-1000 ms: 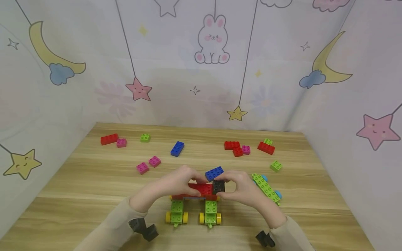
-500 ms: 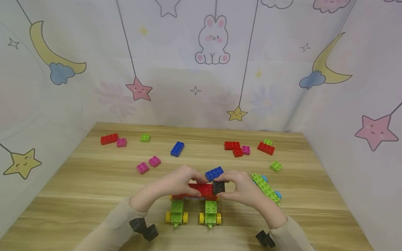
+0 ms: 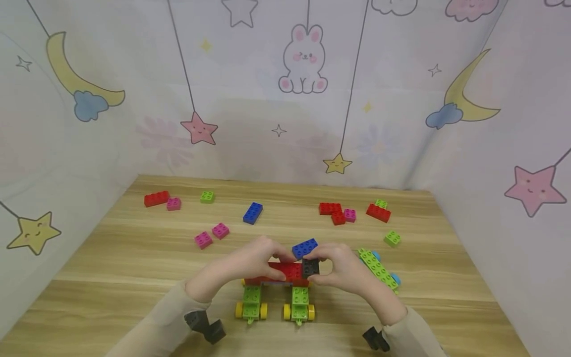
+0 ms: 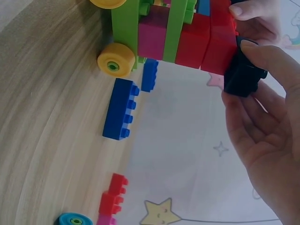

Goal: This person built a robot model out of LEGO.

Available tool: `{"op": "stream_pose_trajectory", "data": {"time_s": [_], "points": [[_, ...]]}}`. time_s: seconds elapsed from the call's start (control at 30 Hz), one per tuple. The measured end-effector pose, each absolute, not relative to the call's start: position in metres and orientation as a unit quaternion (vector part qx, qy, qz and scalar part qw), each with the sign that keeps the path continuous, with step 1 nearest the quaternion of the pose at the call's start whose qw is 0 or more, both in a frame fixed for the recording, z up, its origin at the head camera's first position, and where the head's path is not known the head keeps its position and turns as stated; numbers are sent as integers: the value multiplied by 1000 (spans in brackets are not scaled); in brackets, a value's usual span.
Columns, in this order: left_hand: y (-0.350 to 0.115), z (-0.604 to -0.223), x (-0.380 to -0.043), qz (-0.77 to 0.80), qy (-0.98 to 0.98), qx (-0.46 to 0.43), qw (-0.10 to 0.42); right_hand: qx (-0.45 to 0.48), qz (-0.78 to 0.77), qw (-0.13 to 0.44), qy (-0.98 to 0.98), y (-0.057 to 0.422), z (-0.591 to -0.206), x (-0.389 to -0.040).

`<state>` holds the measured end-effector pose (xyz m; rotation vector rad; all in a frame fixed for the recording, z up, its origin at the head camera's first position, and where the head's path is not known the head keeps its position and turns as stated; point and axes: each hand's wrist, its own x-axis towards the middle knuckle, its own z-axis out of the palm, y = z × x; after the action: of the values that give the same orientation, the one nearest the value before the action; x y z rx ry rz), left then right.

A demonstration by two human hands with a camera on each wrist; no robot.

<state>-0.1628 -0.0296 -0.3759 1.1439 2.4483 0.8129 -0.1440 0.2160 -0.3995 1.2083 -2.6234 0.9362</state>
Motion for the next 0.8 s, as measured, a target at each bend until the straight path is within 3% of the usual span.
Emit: {"op": "stream_pose_trajectory", "data": {"time_s": [0.8], "points": [[-28,-374,-163,252,863,412,146,351,293,-2,-890,210,-397,-142]]}}
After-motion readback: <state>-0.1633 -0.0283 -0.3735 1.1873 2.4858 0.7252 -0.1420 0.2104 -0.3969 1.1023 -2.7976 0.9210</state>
